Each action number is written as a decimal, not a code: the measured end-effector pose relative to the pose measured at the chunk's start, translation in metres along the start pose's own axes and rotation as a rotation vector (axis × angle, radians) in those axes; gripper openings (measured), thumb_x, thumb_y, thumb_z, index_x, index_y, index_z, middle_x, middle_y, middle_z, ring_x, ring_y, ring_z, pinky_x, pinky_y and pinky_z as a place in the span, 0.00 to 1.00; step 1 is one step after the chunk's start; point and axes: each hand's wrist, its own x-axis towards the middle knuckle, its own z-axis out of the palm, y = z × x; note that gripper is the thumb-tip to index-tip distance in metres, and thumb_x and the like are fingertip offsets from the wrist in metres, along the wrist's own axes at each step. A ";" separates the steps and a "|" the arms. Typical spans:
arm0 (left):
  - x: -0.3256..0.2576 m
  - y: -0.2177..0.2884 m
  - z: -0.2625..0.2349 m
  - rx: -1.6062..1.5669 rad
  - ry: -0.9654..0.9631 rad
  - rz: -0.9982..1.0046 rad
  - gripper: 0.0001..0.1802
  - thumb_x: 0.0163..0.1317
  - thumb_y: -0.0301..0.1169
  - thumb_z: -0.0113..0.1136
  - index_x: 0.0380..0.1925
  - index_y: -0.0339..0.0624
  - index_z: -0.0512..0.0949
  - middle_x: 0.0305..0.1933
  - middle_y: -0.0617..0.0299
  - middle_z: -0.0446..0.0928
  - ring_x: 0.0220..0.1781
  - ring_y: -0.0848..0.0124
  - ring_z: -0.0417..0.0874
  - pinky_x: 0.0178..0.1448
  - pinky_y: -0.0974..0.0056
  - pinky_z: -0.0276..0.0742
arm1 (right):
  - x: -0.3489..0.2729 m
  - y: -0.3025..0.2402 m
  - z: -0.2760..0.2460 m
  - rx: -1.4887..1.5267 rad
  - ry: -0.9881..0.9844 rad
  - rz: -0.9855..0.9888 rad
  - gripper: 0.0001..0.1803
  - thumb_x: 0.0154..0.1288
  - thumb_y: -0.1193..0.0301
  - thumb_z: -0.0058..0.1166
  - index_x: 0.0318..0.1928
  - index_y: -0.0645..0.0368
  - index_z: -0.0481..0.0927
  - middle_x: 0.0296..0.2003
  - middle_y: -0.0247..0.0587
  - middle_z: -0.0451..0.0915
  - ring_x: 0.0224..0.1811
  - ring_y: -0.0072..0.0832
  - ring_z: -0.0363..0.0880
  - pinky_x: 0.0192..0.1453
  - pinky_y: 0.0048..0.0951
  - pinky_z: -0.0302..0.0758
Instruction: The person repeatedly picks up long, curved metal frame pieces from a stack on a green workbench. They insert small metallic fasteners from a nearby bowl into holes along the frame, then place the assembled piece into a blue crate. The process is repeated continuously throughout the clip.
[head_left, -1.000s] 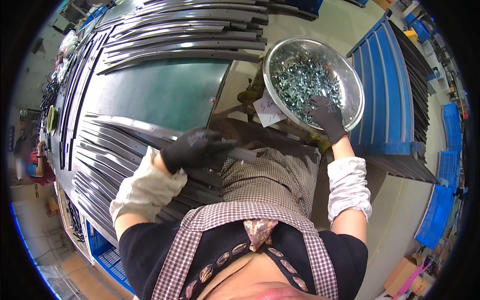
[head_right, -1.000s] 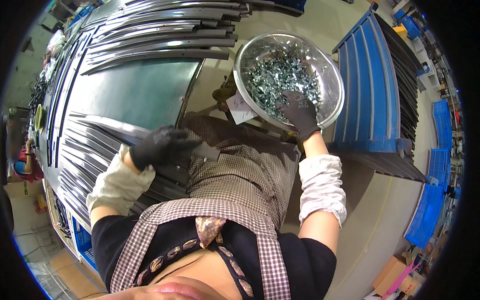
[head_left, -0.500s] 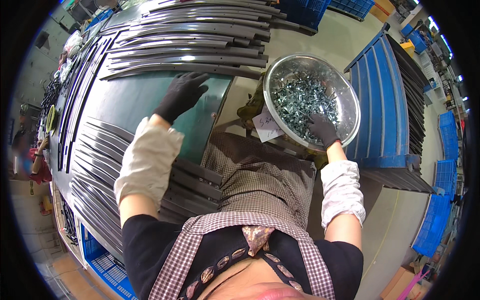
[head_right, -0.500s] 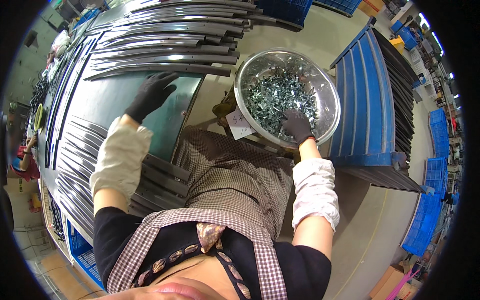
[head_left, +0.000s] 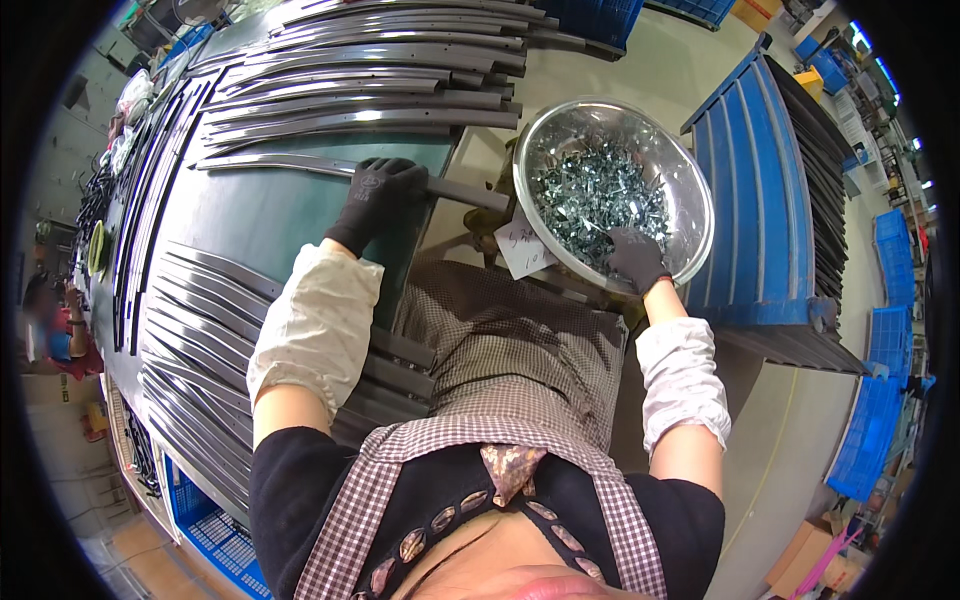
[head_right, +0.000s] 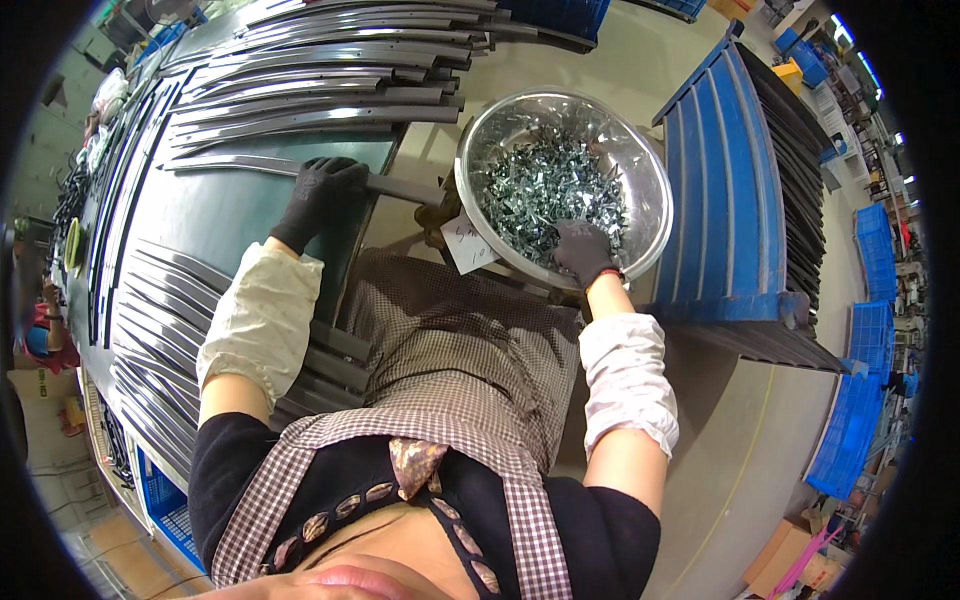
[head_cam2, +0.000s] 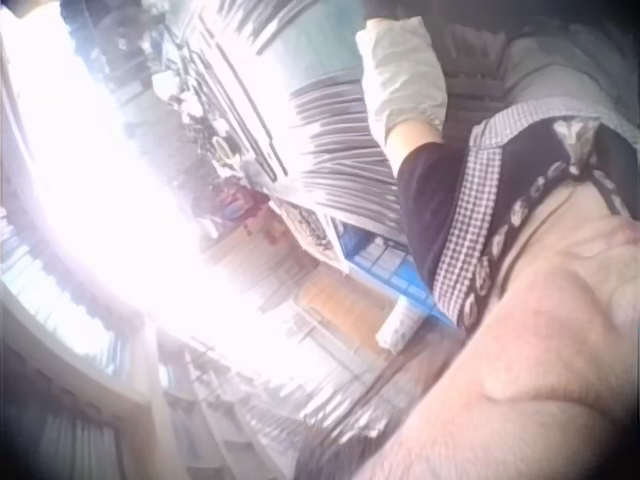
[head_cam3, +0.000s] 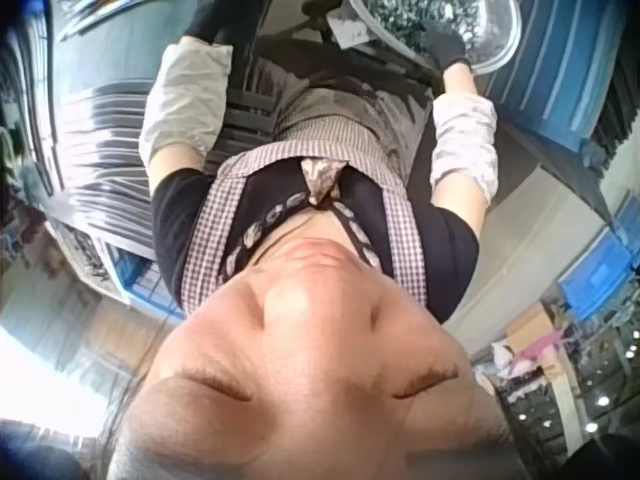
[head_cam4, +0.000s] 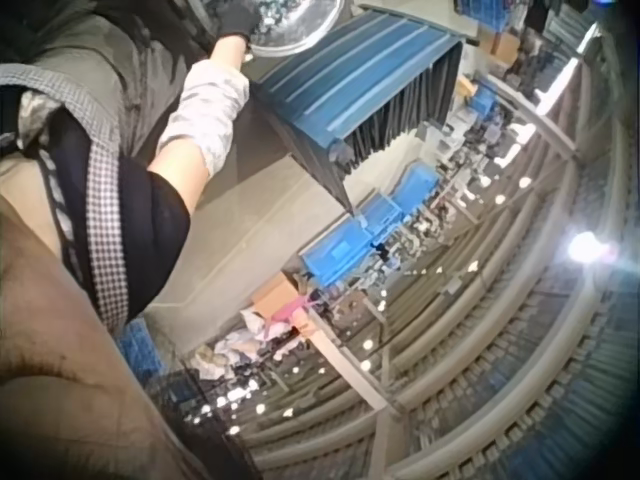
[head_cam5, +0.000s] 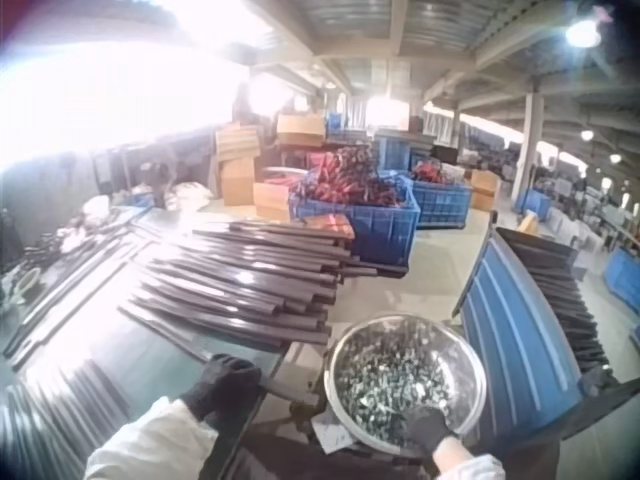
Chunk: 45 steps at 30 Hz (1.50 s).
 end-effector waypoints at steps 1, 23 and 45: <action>-0.007 0.006 -0.004 -0.022 -0.013 0.001 0.18 0.56 0.39 0.67 0.47 0.53 0.84 0.48 0.61 0.83 0.53 0.56 0.82 0.61 0.50 0.71 | 0.004 -0.001 0.002 -0.045 -0.029 0.017 0.16 0.59 0.65 0.55 0.47 0.55 0.83 0.49 0.46 0.85 0.54 0.44 0.83 0.56 0.46 0.79; -0.062 0.022 -0.020 -0.374 -0.038 -0.003 0.20 0.49 0.30 0.70 0.45 0.40 0.83 0.49 0.53 0.81 0.54 0.50 0.80 0.59 0.51 0.77 | 0.031 -0.035 -0.013 0.103 0.098 0.059 0.20 0.61 0.53 0.58 0.47 0.53 0.84 0.49 0.45 0.84 0.55 0.41 0.81 0.57 0.44 0.77; -0.065 0.025 -0.017 -0.325 0.002 -0.057 0.21 0.50 0.36 0.70 0.45 0.44 0.84 0.50 0.53 0.81 0.56 0.49 0.79 0.62 0.49 0.74 | 0.041 -0.060 -0.018 0.218 0.155 0.126 0.21 0.58 0.55 0.60 0.46 0.56 0.85 0.46 0.50 0.85 0.49 0.49 0.84 0.56 0.46 0.79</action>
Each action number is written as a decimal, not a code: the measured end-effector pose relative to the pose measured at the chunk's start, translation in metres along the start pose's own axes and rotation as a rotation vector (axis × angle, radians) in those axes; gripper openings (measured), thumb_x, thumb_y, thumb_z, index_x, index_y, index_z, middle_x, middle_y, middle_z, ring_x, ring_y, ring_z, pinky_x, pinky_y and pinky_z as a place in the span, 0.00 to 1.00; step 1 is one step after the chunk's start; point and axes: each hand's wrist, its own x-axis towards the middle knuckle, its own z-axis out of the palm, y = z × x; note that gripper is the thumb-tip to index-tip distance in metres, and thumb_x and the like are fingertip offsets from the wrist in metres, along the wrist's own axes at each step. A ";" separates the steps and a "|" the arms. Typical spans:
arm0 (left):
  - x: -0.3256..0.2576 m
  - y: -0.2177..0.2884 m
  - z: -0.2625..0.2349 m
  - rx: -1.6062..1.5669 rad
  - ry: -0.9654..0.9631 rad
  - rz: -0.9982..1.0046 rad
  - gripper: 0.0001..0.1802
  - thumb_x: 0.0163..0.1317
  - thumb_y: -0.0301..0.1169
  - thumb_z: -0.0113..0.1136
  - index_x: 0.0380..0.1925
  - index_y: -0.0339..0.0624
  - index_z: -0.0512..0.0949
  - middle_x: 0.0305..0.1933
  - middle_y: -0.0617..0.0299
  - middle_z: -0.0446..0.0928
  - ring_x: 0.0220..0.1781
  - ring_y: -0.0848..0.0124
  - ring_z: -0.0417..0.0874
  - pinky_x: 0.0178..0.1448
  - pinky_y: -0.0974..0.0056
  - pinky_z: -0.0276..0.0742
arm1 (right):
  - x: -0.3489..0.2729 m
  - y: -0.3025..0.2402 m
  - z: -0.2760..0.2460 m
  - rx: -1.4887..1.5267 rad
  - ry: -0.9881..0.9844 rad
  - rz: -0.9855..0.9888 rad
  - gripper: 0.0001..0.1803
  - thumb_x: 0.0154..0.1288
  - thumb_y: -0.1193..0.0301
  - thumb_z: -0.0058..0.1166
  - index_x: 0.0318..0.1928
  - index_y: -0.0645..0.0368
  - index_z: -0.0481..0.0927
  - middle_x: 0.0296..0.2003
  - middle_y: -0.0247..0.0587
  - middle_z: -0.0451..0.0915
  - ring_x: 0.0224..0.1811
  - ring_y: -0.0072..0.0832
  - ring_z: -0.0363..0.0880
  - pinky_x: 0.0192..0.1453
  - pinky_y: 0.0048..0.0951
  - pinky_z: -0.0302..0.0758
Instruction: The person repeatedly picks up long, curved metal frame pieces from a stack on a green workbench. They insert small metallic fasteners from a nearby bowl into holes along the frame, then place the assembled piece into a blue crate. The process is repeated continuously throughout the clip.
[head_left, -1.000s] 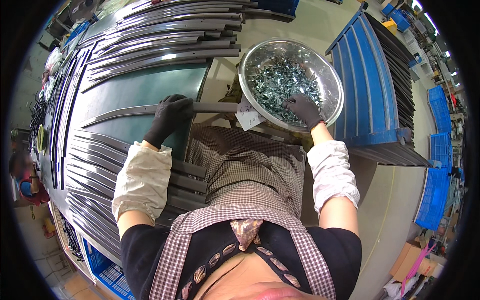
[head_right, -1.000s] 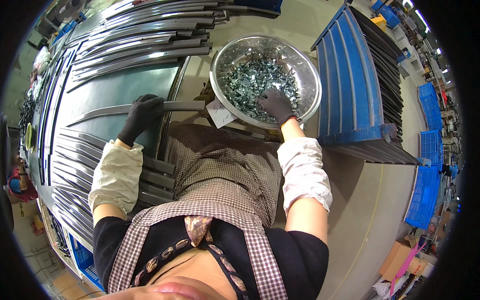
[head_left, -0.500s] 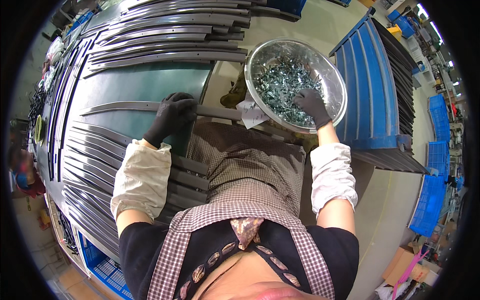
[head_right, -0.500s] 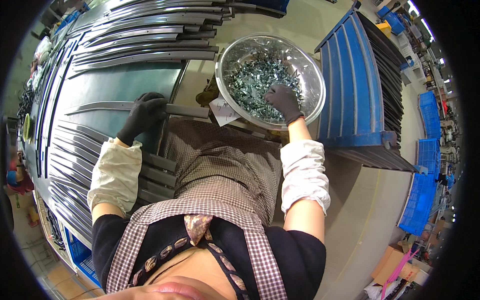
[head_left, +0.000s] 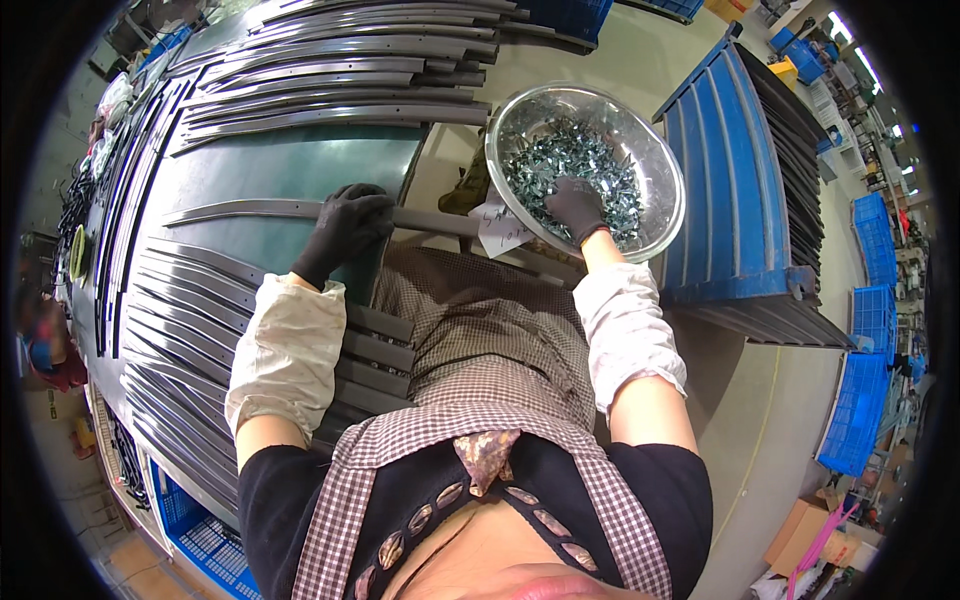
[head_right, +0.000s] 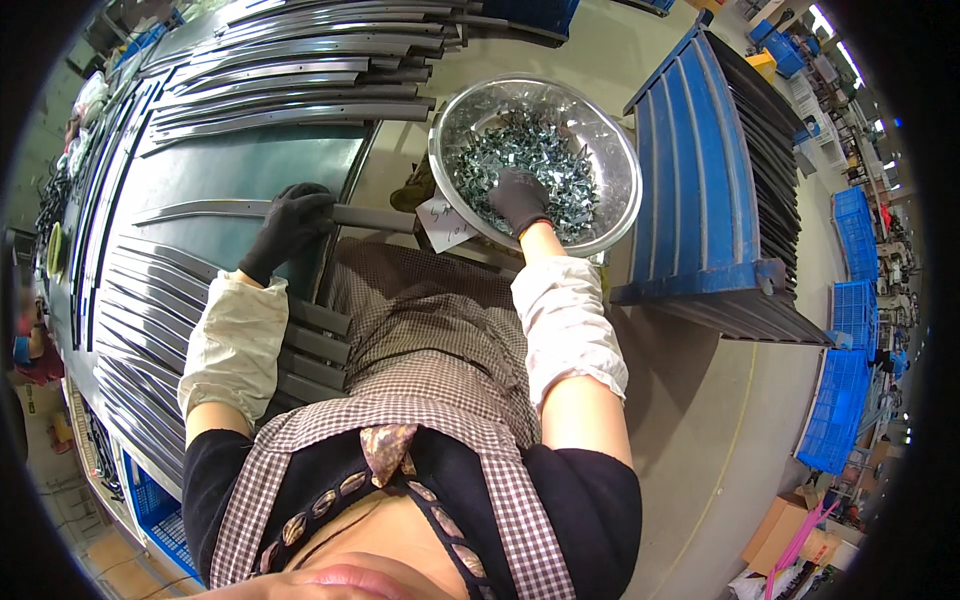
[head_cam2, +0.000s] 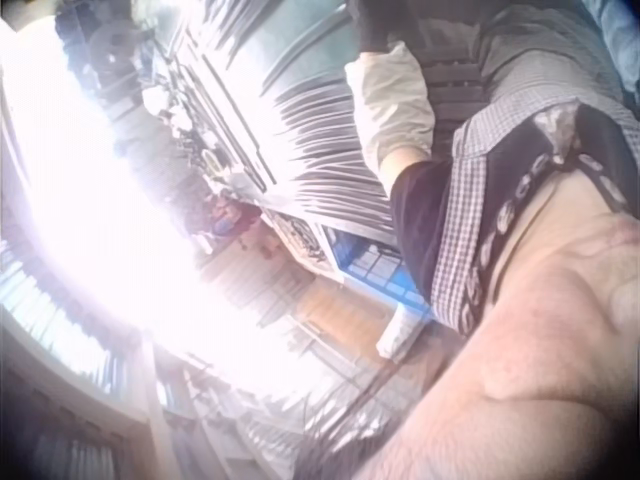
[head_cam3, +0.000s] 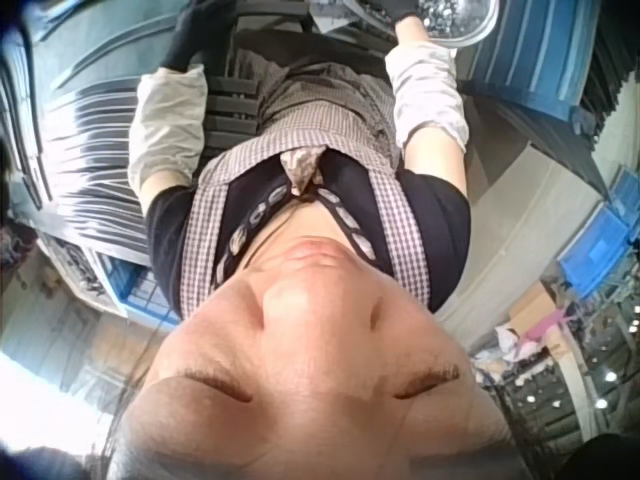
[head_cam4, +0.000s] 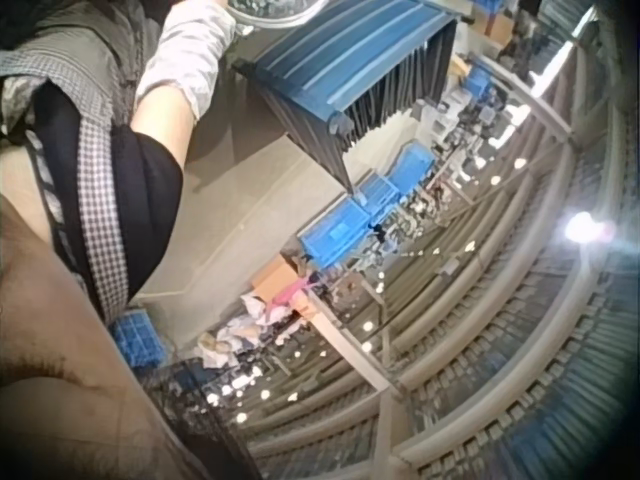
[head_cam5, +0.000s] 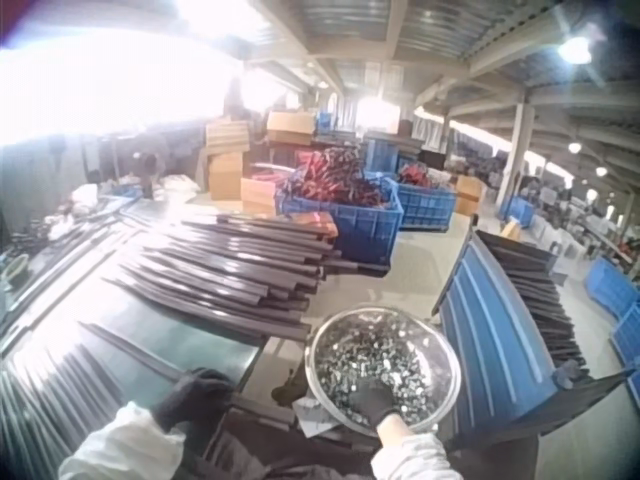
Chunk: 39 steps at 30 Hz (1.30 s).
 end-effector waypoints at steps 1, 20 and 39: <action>0.000 0.000 0.000 -0.008 -0.004 -0.002 0.21 0.50 0.36 0.71 0.46 0.44 0.84 0.50 0.53 0.81 0.57 0.49 0.79 0.62 0.49 0.74 | -0.004 0.005 -0.003 0.046 0.028 -0.017 0.21 0.57 0.57 0.59 0.46 0.56 0.85 0.46 0.50 0.85 0.48 0.49 0.84 0.55 0.46 0.80; -0.020 0.138 0.005 -0.134 -0.194 0.178 0.13 0.60 0.38 0.67 0.43 0.48 0.84 0.38 0.54 0.81 0.36 0.53 0.84 0.39 0.54 0.79 | -0.159 -0.079 -0.032 1.412 -0.716 -0.397 0.13 0.73 0.70 0.56 0.51 0.66 0.79 0.37 0.34 0.81 0.40 0.17 0.77 0.47 0.23 0.75; 0.014 0.087 0.009 0.326 0.173 0.244 0.20 0.61 0.42 0.67 0.51 0.47 0.82 0.47 0.58 0.83 0.52 0.54 0.82 0.58 0.53 0.73 | -0.150 -0.060 0.006 0.519 0.399 -0.572 0.24 0.62 0.63 0.64 0.54 0.64 0.77 0.41 0.53 0.83 0.39 0.49 0.85 0.42 0.42 0.82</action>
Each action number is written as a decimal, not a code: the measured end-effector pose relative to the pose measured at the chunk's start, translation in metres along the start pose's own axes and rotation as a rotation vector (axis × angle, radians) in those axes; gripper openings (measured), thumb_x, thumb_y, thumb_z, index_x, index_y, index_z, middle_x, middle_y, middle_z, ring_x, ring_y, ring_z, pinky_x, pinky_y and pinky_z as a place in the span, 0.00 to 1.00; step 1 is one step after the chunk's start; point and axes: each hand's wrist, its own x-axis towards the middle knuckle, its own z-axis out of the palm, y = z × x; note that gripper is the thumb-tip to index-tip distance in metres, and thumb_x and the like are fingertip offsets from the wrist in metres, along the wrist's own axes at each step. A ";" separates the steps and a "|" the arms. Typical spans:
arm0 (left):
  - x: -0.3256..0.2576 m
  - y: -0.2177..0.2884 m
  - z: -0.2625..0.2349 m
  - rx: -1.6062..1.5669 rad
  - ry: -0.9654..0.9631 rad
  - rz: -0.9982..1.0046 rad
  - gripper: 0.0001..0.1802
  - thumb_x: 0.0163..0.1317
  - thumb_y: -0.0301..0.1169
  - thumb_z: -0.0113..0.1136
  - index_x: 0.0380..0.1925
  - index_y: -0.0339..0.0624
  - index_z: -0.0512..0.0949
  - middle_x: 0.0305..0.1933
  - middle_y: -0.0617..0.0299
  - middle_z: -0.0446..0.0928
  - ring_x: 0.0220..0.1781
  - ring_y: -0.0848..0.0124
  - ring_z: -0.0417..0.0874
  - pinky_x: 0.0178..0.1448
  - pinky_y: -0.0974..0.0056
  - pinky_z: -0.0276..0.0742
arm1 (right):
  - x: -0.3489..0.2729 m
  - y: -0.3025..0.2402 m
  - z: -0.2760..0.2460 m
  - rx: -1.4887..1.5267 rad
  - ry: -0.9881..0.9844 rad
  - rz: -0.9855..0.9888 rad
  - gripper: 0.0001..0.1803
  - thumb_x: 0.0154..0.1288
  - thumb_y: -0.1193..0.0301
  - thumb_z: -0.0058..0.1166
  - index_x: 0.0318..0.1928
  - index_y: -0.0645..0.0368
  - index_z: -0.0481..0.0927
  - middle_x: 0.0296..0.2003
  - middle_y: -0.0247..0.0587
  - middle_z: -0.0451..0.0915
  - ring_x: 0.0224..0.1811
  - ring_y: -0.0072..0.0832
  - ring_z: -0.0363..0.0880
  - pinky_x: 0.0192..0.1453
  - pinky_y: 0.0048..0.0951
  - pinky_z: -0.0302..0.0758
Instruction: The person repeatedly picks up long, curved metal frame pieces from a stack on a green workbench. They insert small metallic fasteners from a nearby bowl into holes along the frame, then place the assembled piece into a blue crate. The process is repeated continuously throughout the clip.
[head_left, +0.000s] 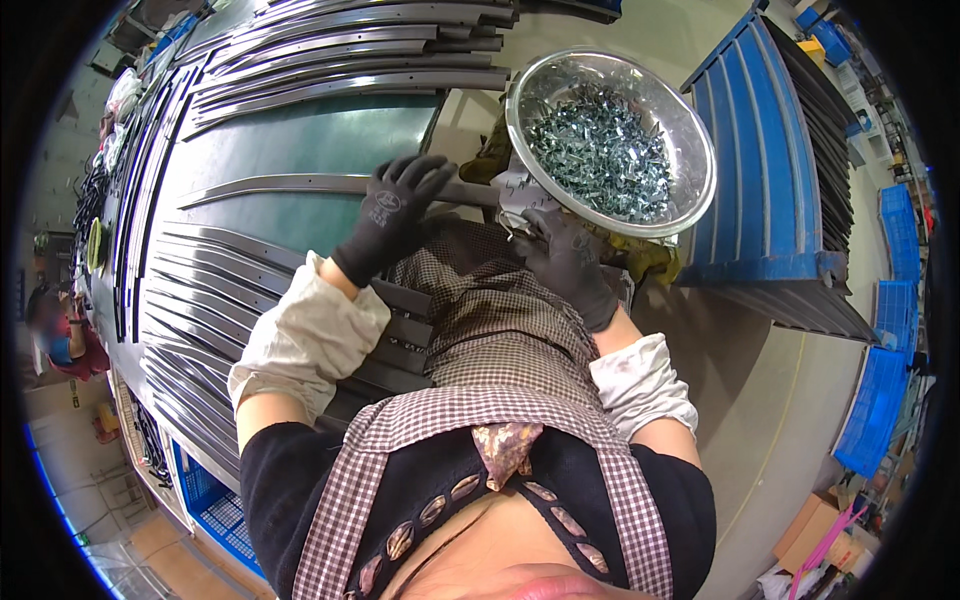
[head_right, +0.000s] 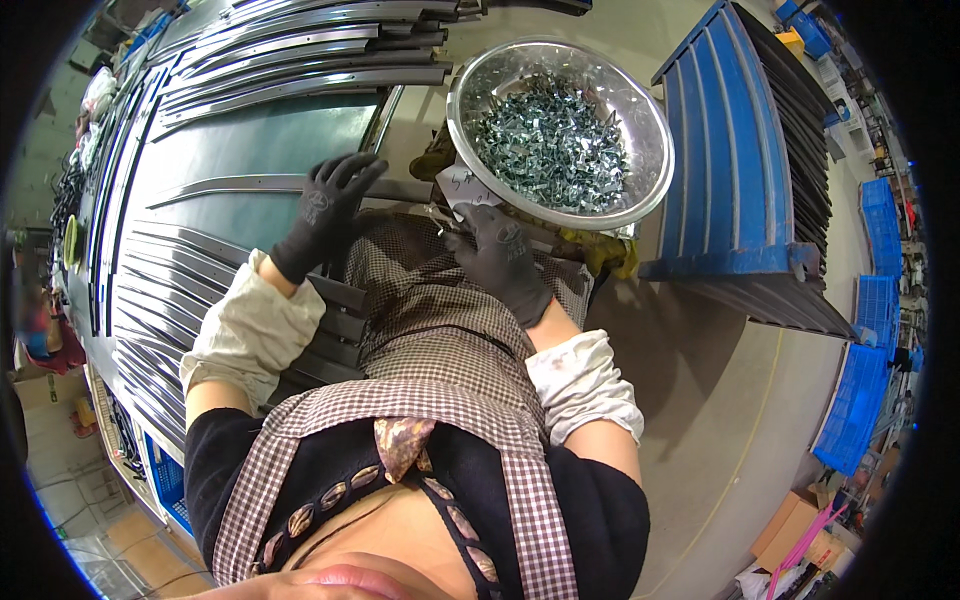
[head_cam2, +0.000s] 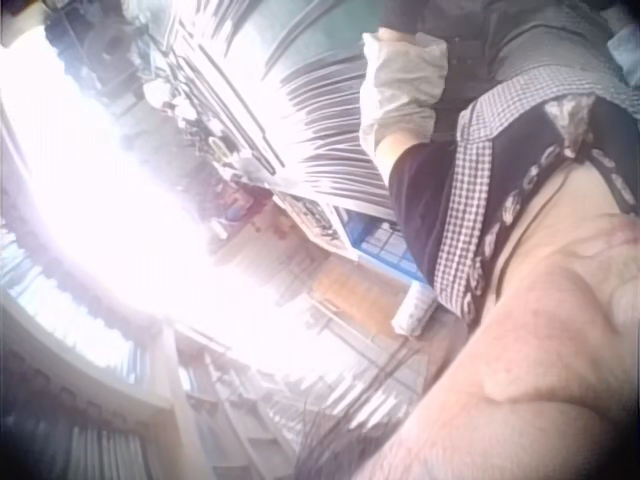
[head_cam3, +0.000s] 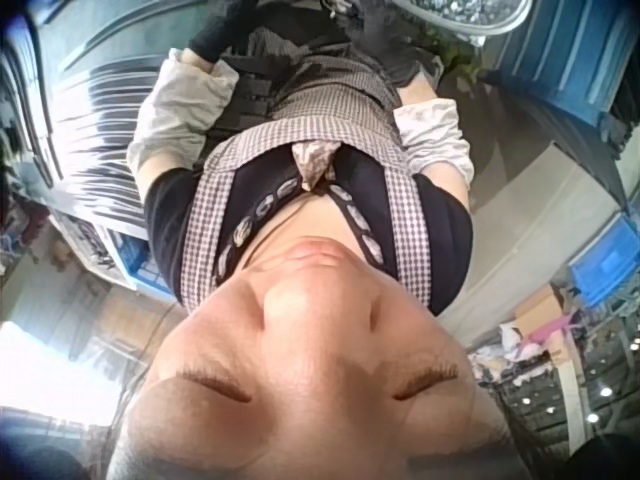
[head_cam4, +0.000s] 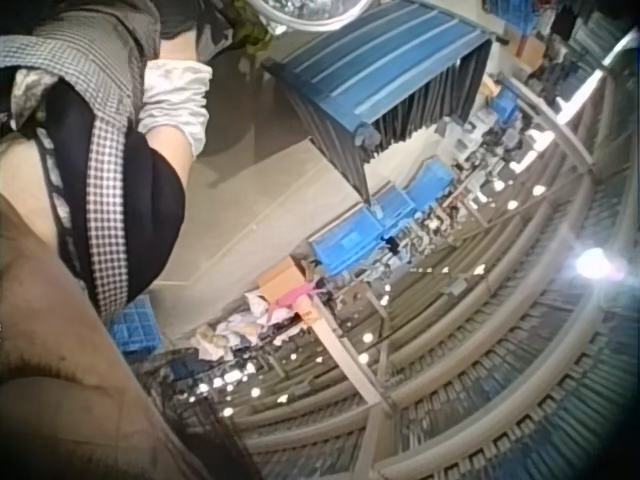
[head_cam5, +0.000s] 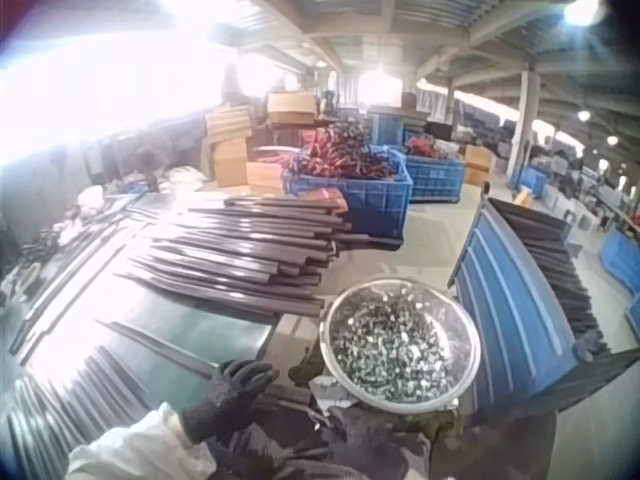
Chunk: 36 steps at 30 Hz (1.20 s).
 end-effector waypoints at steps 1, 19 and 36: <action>-0.005 -0.008 0.006 -0.029 -0.093 -0.016 0.22 0.59 0.42 0.68 0.53 0.47 0.81 0.49 0.58 0.83 0.54 0.55 0.81 0.60 0.51 0.72 | 0.002 0.003 0.002 0.017 -0.022 0.017 0.23 0.62 0.64 0.64 0.54 0.64 0.78 0.41 0.52 0.83 0.39 0.49 0.85 0.42 0.42 0.82; -0.020 -0.023 0.027 -0.349 -0.302 -0.020 0.24 0.52 0.41 0.72 0.48 0.47 0.83 0.43 0.57 0.84 0.47 0.56 0.83 0.57 0.52 0.72 | 0.019 0.020 0.023 0.144 -0.043 0.052 0.11 0.66 0.64 0.59 0.40 0.60 0.81 0.32 0.49 0.82 0.36 0.49 0.82 0.41 0.44 0.78; -0.029 -0.025 0.029 -0.365 -0.293 -0.040 0.23 0.58 0.42 0.68 0.53 0.48 0.81 0.43 0.56 0.84 0.47 0.53 0.83 0.65 0.47 0.69 | -0.007 0.017 -0.009 0.115 -0.248 0.079 0.14 0.71 0.60 0.54 0.38 0.58 0.82 0.33 0.47 0.83 0.38 0.46 0.82 0.41 0.42 0.78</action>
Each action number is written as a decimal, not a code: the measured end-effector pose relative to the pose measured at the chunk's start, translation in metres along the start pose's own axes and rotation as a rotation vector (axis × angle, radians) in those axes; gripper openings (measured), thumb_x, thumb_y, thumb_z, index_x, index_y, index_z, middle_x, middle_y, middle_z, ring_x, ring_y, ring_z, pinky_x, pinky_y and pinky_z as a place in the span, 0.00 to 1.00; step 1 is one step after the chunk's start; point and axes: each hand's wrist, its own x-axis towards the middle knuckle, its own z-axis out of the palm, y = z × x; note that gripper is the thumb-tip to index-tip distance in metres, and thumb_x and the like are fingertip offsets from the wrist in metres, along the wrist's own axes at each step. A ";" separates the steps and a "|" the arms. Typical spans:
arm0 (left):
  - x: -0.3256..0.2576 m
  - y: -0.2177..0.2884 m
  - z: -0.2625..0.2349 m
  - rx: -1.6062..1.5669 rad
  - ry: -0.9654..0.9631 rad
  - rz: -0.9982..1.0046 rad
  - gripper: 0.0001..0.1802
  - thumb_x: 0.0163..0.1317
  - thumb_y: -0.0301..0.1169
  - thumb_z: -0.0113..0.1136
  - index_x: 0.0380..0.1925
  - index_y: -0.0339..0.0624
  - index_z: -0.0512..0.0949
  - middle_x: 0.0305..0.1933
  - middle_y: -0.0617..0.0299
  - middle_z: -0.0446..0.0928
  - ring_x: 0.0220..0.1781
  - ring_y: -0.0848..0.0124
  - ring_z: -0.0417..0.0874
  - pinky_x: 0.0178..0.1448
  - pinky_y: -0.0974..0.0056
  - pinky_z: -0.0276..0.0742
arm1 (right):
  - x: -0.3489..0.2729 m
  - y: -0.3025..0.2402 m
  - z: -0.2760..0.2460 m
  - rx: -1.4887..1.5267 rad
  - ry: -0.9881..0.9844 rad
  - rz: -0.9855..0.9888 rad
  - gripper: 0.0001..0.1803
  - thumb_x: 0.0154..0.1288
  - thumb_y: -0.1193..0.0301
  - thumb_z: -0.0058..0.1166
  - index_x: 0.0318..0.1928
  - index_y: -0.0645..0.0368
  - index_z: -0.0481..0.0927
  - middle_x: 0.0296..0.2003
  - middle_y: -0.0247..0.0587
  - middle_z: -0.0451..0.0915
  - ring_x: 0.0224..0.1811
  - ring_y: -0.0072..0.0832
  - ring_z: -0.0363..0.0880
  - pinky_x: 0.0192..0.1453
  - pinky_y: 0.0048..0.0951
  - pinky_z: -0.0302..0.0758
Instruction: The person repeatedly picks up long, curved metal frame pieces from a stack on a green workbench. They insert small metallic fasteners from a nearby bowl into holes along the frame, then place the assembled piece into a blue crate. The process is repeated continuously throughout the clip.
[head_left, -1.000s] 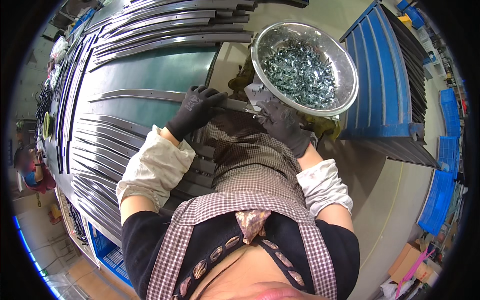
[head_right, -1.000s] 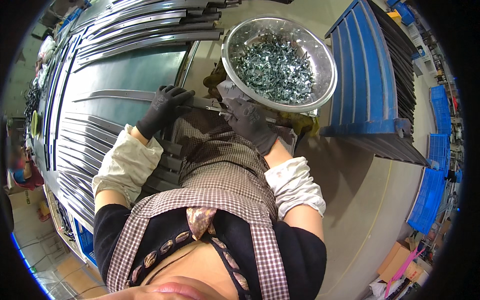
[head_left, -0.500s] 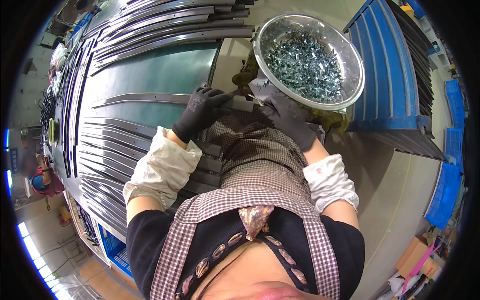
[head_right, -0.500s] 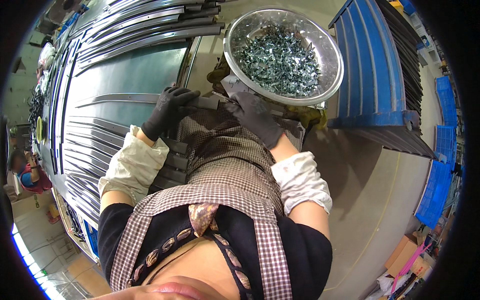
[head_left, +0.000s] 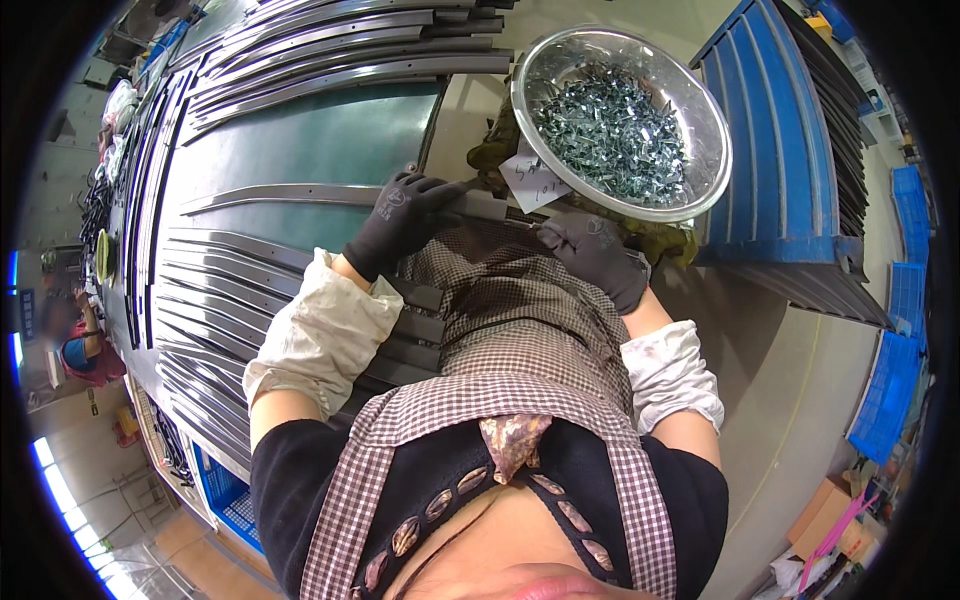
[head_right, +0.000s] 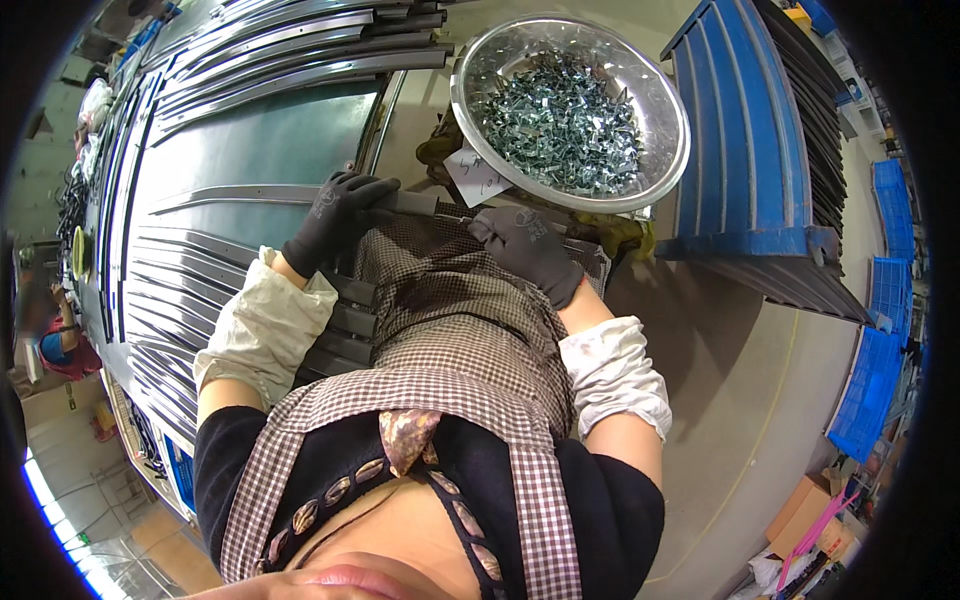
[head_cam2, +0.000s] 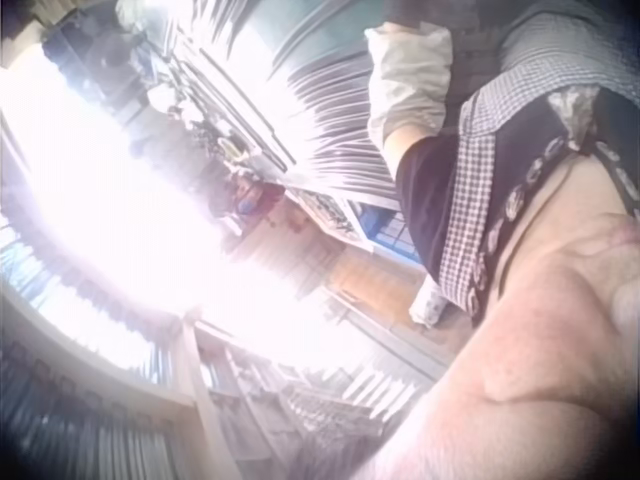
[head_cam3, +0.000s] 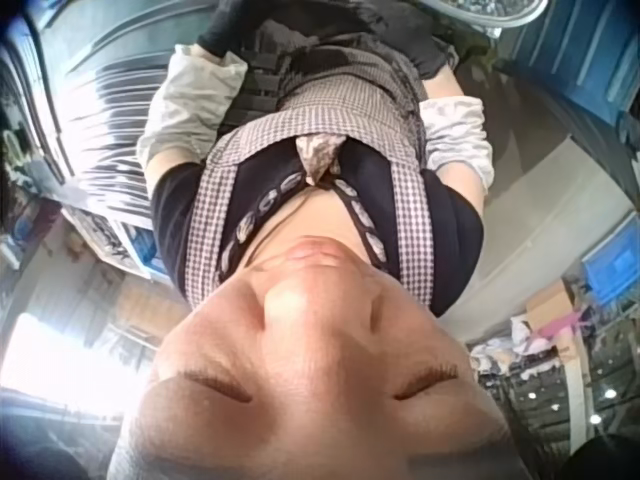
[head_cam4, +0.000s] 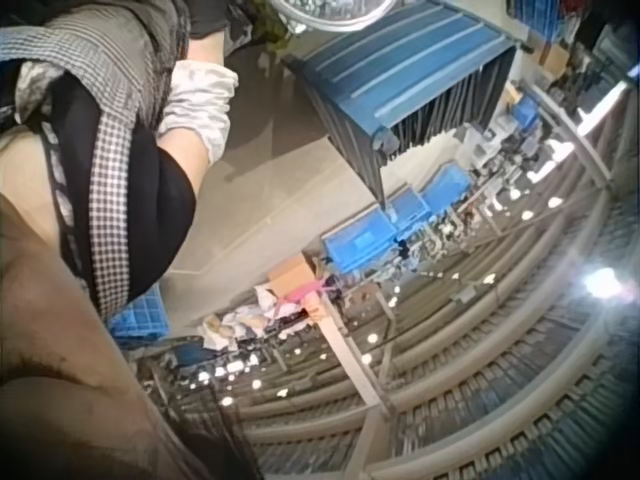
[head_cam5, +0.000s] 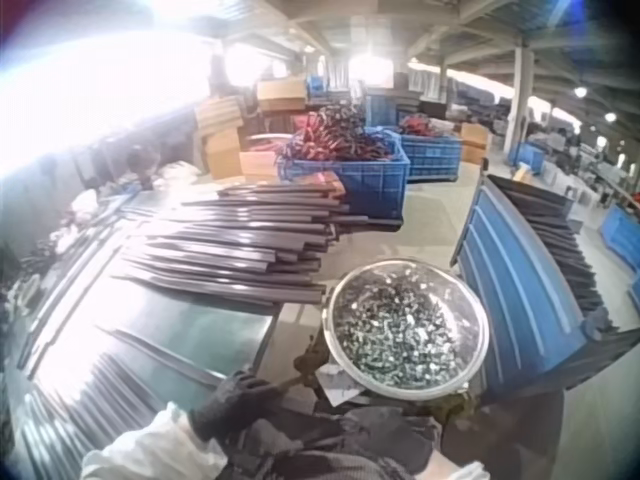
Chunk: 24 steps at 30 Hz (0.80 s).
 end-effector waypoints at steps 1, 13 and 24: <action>0.000 0.001 0.000 0.001 0.003 -0.001 0.22 0.58 0.41 0.68 0.52 0.48 0.81 0.43 0.56 0.84 0.47 0.53 0.83 0.64 0.47 0.70 | -0.001 -0.002 -0.005 0.007 -0.003 0.021 0.14 0.71 0.60 0.54 0.38 0.58 0.82 0.33 0.47 0.83 0.38 0.46 0.82 0.42 0.42 0.78; -0.001 0.000 -0.003 0.045 -0.113 0.045 0.21 0.58 0.37 0.68 0.52 0.46 0.81 0.44 0.56 0.83 0.43 0.55 0.84 0.48 0.54 0.78 | 0.024 -0.026 -0.005 -0.262 -0.166 -0.013 0.13 0.67 0.59 0.59 0.37 0.54 0.85 0.34 0.42 0.85 0.37 0.41 0.85 0.42 0.39 0.79; -0.065 0.058 -0.085 -0.464 -0.595 -0.070 0.29 0.58 0.41 0.69 0.59 0.42 0.79 0.59 0.47 0.80 0.52 0.50 0.84 0.56 0.54 0.79 | 0.048 0.100 -0.121 -0.284 0.073 0.373 0.23 0.64 0.50 0.61 0.43 0.58 0.85 0.42 0.48 0.86 0.46 0.42 0.85 0.50 0.39 0.78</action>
